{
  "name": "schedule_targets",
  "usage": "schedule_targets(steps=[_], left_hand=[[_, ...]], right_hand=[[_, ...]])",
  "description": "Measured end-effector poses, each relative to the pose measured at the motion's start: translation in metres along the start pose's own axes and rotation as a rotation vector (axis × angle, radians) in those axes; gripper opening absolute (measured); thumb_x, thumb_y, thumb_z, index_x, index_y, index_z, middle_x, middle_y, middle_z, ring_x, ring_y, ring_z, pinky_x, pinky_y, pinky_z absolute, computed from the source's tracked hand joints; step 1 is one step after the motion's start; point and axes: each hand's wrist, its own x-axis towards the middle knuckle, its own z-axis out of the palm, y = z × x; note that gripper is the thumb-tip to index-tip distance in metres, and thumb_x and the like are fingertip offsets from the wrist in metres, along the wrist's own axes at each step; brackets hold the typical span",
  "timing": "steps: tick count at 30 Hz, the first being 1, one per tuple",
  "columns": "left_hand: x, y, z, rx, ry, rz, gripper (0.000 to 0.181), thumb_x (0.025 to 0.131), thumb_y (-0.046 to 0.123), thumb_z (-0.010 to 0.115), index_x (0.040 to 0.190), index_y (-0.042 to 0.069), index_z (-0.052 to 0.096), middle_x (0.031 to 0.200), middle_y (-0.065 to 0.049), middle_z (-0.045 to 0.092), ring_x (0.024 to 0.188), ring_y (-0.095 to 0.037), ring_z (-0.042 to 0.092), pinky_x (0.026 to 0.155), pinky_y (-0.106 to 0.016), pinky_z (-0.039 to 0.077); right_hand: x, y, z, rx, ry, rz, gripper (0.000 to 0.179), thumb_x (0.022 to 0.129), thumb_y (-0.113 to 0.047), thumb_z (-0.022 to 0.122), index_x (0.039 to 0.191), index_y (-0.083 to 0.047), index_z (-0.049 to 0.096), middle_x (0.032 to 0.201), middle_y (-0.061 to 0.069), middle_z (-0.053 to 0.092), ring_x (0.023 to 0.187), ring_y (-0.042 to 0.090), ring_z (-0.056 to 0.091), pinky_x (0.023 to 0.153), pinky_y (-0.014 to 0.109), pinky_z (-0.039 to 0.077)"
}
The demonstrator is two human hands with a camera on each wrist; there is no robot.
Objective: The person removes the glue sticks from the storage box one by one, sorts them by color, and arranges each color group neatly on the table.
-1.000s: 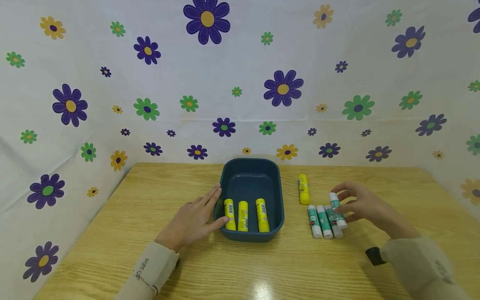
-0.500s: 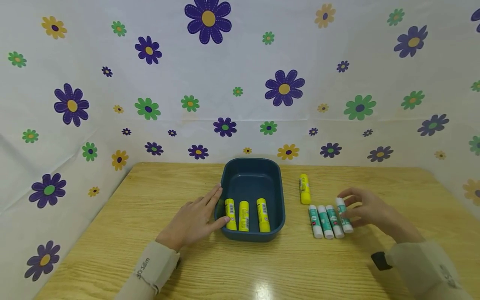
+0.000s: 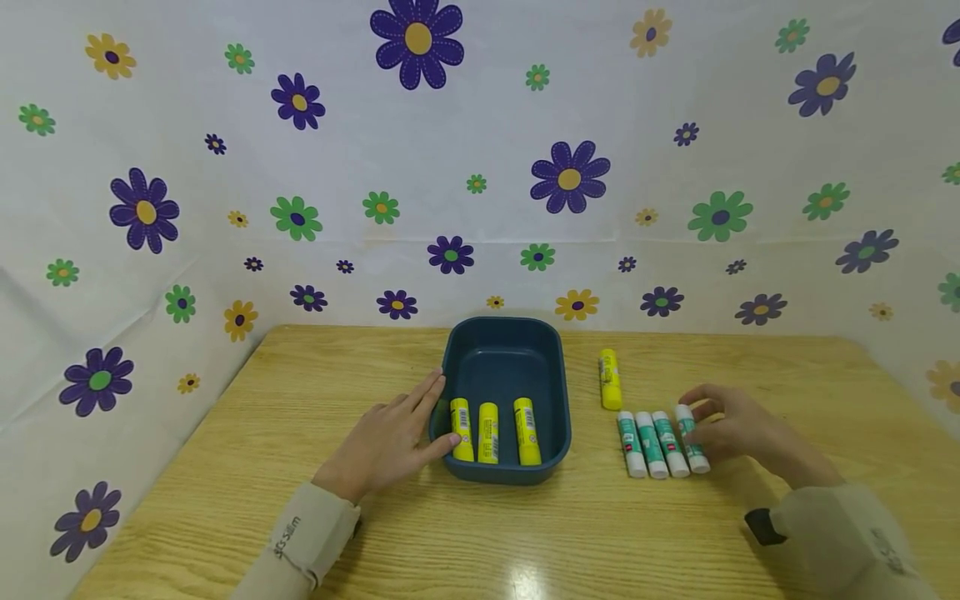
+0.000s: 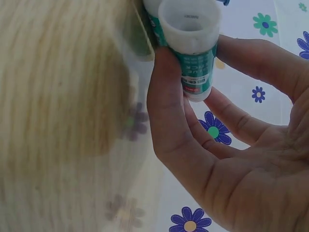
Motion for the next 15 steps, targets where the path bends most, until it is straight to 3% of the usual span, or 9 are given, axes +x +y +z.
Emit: schedule_targets(steps=[7, 15], left_hand=[[0.0001, 0.0003, 0.0, 0.001, 0.007, 0.004, 0.084, 0.102, 0.061, 0.043, 0.16, 0.003, 0.026, 0.166, -0.01, 0.023, 0.138, -0.043, 0.045, 0.105, -0.062, 0.041], [0.0006, 0.0001, 0.0011, -0.014, 0.004, -0.002, 0.085, 0.101, 0.062, 0.043, 0.16, 0.004, 0.025, 0.167, -0.01, 0.022, 0.139, -0.043, 0.044, 0.107, -0.063, 0.04]], right_hand=[[0.0021, 0.001, 0.0018, -0.025, -0.003, -0.004, 0.052, 0.087, 0.004, 0.068, 0.13, 0.018, 0.043, 0.117, 0.034, 0.052, 0.095, 0.029, 0.062, 0.073, 0.044, 0.061], [0.0073, 0.0024, 0.0037, -0.09, -0.002, -0.015, 0.05, 0.086, 0.005, 0.069, 0.127, 0.019, 0.044, 0.116, 0.038, 0.052, 0.099, 0.04, 0.06, 0.076, 0.047, 0.06]])
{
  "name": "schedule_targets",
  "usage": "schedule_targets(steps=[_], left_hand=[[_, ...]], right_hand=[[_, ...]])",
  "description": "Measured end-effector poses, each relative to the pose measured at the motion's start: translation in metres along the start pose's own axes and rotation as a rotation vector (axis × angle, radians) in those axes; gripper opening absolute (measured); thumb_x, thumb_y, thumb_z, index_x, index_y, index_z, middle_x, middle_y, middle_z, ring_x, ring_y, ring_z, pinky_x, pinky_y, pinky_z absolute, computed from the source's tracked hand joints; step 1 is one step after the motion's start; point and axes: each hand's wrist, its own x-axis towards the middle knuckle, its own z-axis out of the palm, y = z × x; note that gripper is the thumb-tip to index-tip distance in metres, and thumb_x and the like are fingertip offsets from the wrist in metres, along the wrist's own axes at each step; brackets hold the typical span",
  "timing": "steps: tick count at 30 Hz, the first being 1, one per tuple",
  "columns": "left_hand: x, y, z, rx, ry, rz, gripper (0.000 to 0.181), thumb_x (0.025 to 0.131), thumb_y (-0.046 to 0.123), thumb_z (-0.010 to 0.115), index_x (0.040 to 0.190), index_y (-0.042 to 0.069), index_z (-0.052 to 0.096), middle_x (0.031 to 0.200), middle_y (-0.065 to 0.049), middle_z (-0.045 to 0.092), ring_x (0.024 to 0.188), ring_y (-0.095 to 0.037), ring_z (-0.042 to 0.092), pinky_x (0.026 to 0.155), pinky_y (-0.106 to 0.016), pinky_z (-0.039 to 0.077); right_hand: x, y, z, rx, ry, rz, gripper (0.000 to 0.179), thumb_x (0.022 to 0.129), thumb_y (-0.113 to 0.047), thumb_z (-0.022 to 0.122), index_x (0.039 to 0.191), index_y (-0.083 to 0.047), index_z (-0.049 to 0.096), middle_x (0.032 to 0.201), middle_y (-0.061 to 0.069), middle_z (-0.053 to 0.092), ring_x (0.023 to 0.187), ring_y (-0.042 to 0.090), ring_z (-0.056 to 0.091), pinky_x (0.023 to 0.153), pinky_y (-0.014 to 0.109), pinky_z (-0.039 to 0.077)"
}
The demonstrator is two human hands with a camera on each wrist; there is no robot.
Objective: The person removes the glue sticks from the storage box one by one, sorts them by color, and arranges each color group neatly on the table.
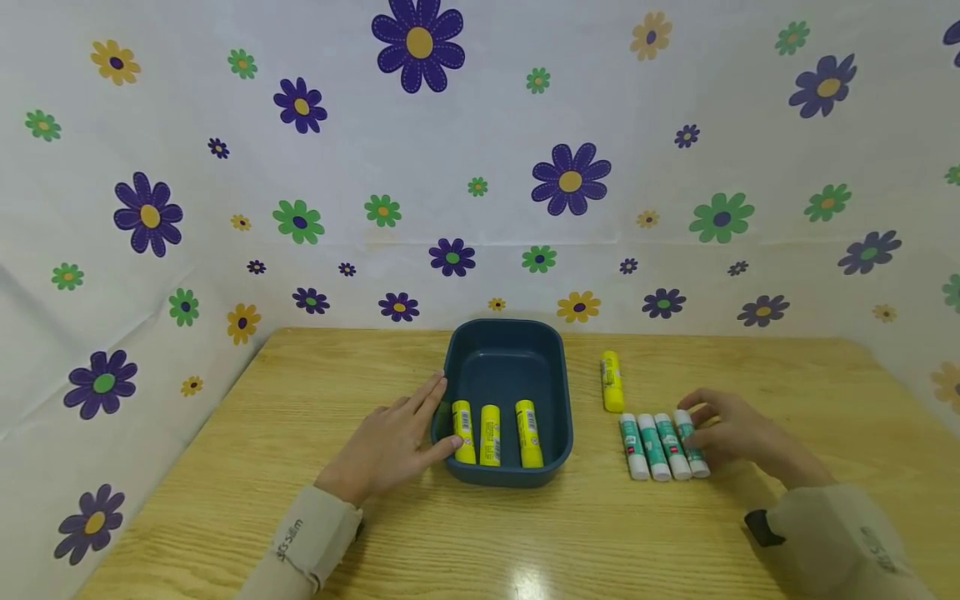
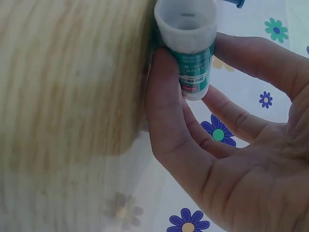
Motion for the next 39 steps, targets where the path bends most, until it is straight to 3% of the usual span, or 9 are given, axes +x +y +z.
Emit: schedule_targets(steps=[20, 28, 39], left_hand=[[0.0, -0.001, 0.002, 0.017, 0.0, 0.004, 0.085, 0.102, 0.063, 0.042, 0.161, 0.004, 0.025, 0.167, -0.009, 0.021, 0.137, -0.043, 0.045, 0.106, -0.061, 0.041], [0.0, -0.001, 0.0, 0.015, 0.006, 0.004, 0.085, 0.102, 0.062, 0.042, 0.16, 0.004, 0.025, 0.167, -0.01, 0.022, 0.137, -0.043, 0.046, 0.105, -0.062, 0.042], [0.0, 0.0, 0.0, 0.017, 0.0, 0.003, 0.085, 0.101, 0.062, 0.043, 0.161, 0.004, 0.025, 0.167, -0.01, 0.021, 0.138, -0.042, 0.045, 0.106, -0.061, 0.041]], right_hand=[[0.002, -0.003, -0.003, -0.085, -0.006, -0.008, 0.047, 0.087, 0.003, 0.067, 0.126, 0.018, 0.045, 0.114, 0.037, 0.056, 0.099, 0.043, 0.062, 0.078, 0.05, 0.06], [0.001, -0.011, -0.01, -0.019, 0.008, -0.04, 0.051, 0.093, 0.0, 0.064, 0.132, 0.02, 0.04, 0.12, 0.041, 0.049, 0.098, 0.037, 0.063, 0.075, 0.047, 0.061], [0.005, -0.041, -0.008, 0.035, -0.001, -0.076, 0.052, 0.096, 0.0, 0.062, 0.137, 0.018, 0.036, 0.125, 0.039, 0.046, 0.099, 0.036, 0.063, 0.076, 0.046, 0.061]])
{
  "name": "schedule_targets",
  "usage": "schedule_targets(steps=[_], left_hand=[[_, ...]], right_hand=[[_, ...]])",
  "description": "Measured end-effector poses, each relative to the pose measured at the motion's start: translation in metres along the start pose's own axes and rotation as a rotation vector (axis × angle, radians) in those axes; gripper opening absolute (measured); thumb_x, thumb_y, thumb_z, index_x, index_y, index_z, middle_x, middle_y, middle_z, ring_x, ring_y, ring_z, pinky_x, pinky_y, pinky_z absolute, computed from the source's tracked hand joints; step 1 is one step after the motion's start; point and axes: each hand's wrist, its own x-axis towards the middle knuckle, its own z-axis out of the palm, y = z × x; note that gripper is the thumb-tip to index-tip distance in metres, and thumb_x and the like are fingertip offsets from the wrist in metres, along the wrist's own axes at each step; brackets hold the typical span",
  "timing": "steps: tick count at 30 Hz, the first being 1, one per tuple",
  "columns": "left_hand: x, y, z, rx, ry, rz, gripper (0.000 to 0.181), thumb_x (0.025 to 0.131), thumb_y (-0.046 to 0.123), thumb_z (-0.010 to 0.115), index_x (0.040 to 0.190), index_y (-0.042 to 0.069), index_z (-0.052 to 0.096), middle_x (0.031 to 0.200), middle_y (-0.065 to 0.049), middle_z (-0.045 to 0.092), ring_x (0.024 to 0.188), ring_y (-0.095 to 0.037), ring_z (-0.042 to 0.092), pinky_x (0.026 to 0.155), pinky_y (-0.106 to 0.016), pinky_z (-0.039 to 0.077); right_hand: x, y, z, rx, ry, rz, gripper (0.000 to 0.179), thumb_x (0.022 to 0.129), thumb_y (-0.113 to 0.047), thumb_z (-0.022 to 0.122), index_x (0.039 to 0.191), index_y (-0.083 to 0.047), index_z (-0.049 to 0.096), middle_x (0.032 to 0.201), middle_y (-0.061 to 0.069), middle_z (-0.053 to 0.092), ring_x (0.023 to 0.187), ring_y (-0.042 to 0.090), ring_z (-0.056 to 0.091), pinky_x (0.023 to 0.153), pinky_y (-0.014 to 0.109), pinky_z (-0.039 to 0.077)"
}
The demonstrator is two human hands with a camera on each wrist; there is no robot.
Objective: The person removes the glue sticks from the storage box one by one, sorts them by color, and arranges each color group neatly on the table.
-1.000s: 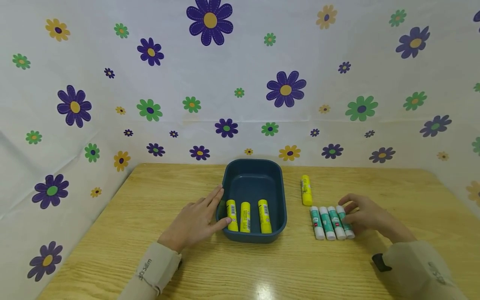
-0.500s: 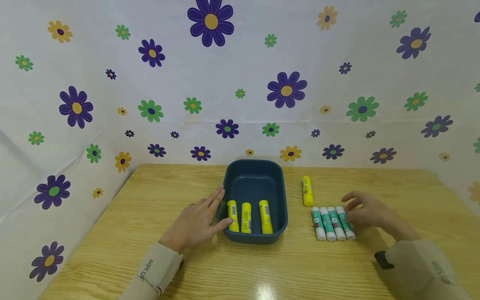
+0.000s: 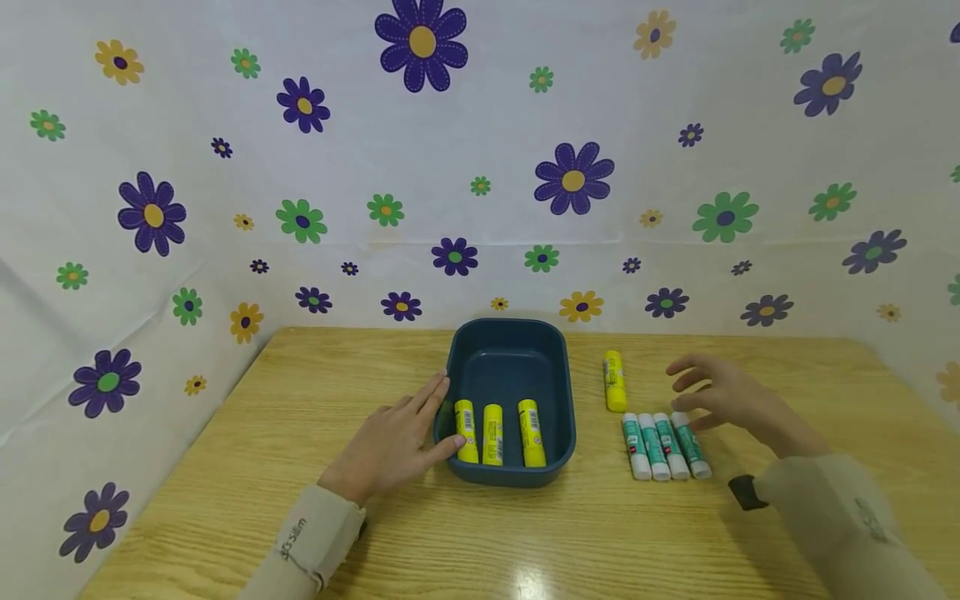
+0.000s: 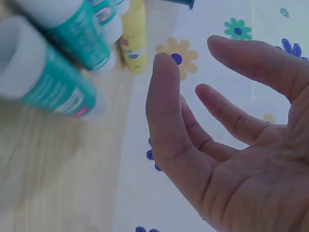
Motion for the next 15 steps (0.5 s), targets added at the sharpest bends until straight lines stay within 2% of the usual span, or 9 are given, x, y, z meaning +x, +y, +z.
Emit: schedule_targets(steps=[15], left_hand=[[0.0, 0.0, 0.0, 0.007, 0.004, 0.01, 0.086, 0.101, 0.063, 0.043, 0.16, 0.003, 0.025, 0.166, -0.011, 0.022, 0.138, -0.042, 0.045, 0.106, -0.061, 0.042]], right_hand=[[0.017, -0.044, 0.02, 0.097, -0.015, -0.076, 0.052, 0.095, -0.001, 0.064, 0.14, 0.012, 0.04, 0.126, 0.033, 0.048, 0.102, 0.039, 0.062, 0.078, 0.047, 0.061]])
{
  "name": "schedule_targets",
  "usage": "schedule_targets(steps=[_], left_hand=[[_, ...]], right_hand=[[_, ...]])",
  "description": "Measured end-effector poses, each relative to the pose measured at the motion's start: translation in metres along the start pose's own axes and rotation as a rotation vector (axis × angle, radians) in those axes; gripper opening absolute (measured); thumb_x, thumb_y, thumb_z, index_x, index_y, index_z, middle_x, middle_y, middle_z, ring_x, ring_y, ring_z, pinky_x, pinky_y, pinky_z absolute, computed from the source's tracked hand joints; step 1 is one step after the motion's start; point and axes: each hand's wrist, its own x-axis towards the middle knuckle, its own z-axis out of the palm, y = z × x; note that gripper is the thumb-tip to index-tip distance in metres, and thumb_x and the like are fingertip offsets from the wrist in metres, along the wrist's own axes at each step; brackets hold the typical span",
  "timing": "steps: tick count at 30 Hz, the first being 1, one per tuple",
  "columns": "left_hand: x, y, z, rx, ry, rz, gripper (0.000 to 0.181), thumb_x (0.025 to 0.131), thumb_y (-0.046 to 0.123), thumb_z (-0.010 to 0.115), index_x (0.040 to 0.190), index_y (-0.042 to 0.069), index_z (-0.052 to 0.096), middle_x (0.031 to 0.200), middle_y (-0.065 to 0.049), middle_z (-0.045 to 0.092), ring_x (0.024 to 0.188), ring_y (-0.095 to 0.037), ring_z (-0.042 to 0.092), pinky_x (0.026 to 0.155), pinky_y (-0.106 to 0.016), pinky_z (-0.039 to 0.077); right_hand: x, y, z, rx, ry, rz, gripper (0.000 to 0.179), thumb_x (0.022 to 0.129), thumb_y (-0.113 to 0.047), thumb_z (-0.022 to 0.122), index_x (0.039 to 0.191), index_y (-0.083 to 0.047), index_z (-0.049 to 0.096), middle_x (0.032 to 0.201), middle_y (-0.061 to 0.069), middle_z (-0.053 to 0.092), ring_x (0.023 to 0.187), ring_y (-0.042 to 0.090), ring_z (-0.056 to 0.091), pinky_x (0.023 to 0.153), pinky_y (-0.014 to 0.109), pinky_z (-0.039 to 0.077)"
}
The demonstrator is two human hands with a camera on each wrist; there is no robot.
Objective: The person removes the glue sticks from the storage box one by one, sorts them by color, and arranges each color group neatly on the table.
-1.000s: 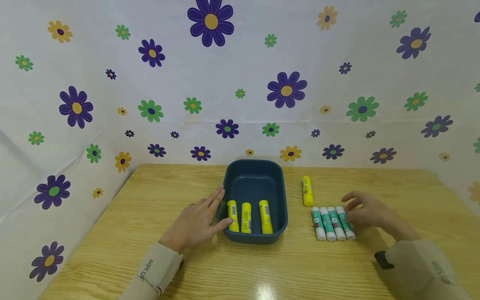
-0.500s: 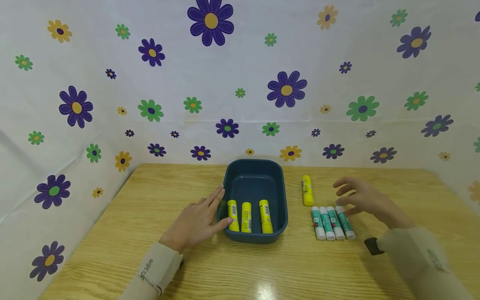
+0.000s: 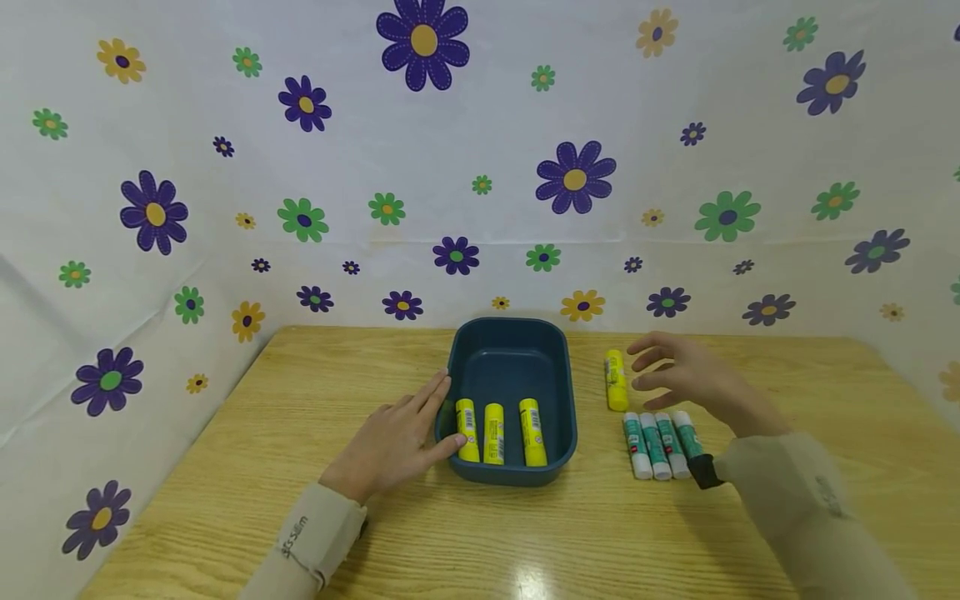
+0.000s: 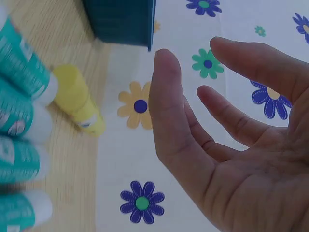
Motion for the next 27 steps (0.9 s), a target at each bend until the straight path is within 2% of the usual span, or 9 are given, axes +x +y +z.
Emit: schedule_targets(steps=[13, 22, 27], left_hand=[[0.0, 0.0, -0.001, 0.001, -0.002, 0.0, 0.086, 0.101, 0.062, 0.044, 0.161, 0.004, 0.024, 0.167, -0.011, 0.021, 0.137, -0.042, 0.046, 0.106, -0.061, 0.042], [0.0, 0.0, 0.0, -0.002, -0.002, -0.003, 0.085, 0.101, 0.062, 0.043, 0.161, 0.004, 0.025, 0.167, -0.009, 0.021, 0.141, -0.039, 0.042, 0.108, -0.06, 0.04], [-0.001, 0.0, 0.0, 0.004, 0.0, -0.003, 0.085, 0.101, 0.062, 0.043, 0.161, 0.004, 0.025, 0.167, -0.01, 0.021, 0.14, -0.039, 0.043, 0.108, -0.06, 0.04]], right_hand=[[0.019, -0.024, 0.026, 0.059, -0.018, -0.04, 0.051, 0.093, 0.0, 0.066, 0.138, 0.011, 0.045, 0.122, 0.027, 0.053, 0.103, 0.039, 0.061, 0.079, 0.047, 0.061], [0.034, -0.032, 0.048, 0.128, -0.028, -0.011, 0.053, 0.092, 0.003, 0.066, 0.139, 0.011, 0.044, 0.123, 0.03, 0.052, 0.102, 0.036, 0.062, 0.081, 0.049, 0.06], [0.039, -0.036, 0.06, 0.171, -0.048, -0.024, 0.051, 0.092, 0.006, 0.065, 0.138, 0.012, 0.043, 0.122, 0.03, 0.05, 0.099, 0.034, 0.061, 0.08, 0.049, 0.06]])
